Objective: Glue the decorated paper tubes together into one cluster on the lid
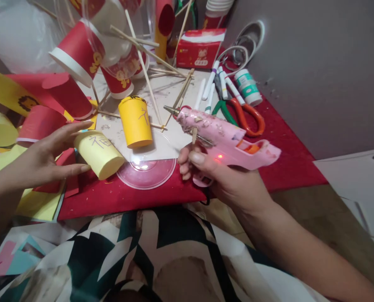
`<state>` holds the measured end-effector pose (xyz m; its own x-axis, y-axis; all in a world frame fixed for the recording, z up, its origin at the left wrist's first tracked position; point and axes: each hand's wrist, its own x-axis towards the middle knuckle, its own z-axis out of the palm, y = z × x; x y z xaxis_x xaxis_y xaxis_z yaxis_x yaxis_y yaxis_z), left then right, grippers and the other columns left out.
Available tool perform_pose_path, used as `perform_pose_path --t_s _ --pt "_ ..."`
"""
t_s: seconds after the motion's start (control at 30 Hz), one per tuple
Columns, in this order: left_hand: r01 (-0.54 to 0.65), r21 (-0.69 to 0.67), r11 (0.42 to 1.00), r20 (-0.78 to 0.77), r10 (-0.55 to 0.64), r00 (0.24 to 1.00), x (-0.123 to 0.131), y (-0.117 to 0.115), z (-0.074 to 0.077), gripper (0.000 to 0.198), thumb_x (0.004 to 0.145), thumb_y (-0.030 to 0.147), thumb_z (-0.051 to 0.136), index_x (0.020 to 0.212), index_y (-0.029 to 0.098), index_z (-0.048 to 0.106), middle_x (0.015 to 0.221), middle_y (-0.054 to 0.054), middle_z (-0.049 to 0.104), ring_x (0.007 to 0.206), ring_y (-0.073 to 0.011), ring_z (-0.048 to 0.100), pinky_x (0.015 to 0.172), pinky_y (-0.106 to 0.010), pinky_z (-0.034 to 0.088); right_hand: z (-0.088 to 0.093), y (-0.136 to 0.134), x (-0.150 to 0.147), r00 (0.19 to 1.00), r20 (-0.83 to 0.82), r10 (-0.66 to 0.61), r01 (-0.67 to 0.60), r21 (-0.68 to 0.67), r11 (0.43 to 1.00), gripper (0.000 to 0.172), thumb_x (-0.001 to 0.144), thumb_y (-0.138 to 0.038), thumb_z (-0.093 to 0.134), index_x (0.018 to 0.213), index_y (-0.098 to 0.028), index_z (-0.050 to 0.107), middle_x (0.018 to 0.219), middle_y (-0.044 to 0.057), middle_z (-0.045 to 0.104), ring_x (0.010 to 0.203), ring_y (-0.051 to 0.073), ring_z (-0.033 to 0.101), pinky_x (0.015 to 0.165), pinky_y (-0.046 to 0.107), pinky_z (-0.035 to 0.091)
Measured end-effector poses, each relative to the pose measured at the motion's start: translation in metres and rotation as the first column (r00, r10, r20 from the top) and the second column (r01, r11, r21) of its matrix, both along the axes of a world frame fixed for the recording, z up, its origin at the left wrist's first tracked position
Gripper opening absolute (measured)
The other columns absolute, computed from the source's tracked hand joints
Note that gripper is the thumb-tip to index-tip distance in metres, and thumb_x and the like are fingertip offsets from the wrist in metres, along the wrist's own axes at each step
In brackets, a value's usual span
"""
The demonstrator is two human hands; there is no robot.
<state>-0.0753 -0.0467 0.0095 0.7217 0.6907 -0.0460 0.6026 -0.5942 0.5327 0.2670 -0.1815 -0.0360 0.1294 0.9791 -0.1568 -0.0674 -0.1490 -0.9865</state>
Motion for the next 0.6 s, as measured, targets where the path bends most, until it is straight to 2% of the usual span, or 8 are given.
perform_pose_path --t_s 0.1,0.23,0.33,0.43,0.53,0.6 --pt "-0.028 -0.181 0.983 0.131 0.052 0.99 0.006 0.001 -0.006 0.08 0.089 0.039 0.078 0.16 0.031 0.041 0.142 -0.013 0.067 0.123 -0.0294 0.07 0.103 -0.042 0.061 -0.001 0.003 -0.007 0.999 0.034 0.009 -0.007 -0.054 0.999 0.031 0.085 -0.057 0.073 0.081 -0.026 0.07 0.073 0.002 0.068 0.061 0.017 0.065 0.056 0.031 0.057" --pt "-0.11 -0.414 0.903 0.218 0.216 0.952 0.012 0.002 -0.008 0.064 0.089 0.035 0.074 0.149 0.024 0.054 0.112 -0.011 0.077 0.097 -0.0249 0.077 0.081 -0.035 0.066 0.004 0.005 -0.015 1.0 0.025 0.016 -0.015 -0.061 0.998 0.028 0.085 -0.054 0.073 0.078 -0.027 0.067 0.072 0.002 0.065 0.06 0.017 0.062 0.055 0.033 0.056" --pt "-0.204 -0.491 0.847 0.296 0.383 0.875 0.015 0.002 -0.005 0.061 0.083 0.031 0.077 0.141 0.024 0.061 0.114 -0.01 0.078 0.089 -0.0231 0.077 0.072 -0.032 0.065 0.01 0.002 -0.02 0.996 0.077 -0.045 0.046 -0.019 0.999 0.026 0.088 -0.048 0.069 0.077 -0.028 0.058 0.075 0.002 0.063 0.064 0.019 0.062 0.056 0.033 0.056" --pt "-0.229 -0.542 0.809 0.385 0.482 0.787 0.02 -0.002 0.001 0.059 0.079 0.027 0.078 0.136 0.024 0.064 0.122 -0.008 0.077 0.09 -0.0224 0.076 0.071 -0.031 0.066 0.014 -0.003 -0.027 0.987 0.117 -0.113 0.109 0.042 0.993 0.024 0.089 -0.043 0.067 0.082 -0.028 0.05 0.088 0.003 0.066 0.071 0.02 0.066 0.063 0.036 0.06" --pt "-0.238 -0.527 0.816 0.423 0.495 0.759 0.03 -0.012 0.01 0.058 0.082 0.029 0.077 0.137 0.024 0.06 0.125 -0.007 0.077 0.094 -0.023 0.077 0.077 -0.033 0.067 0.015 -0.002 -0.037 0.987 0.112 -0.111 0.096 0.129 0.987 0.025 0.088 -0.044 0.07 0.085 -0.029 0.05 0.107 0.004 0.07 0.081 0.022 0.072 0.074 0.04 0.065" --pt "-0.245 -0.462 0.853 0.41 0.45 0.793 0.038 -0.02 0.015 0.058 0.086 0.033 0.072 0.141 0.025 0.055 0.132 -0.007 0.074 0.102 -0.0257 0.077 0.082 -0.036 0.067 0.017 0.002 -0.046 0.991 0.118 -0.071 0.048 0.184 0.982 0.022 0.088 -0.045 0.071 0.091 -0.031 0.054 0.114 0.003 0.073 0.095 0.024 0.076 0.086 0.044 0.067"
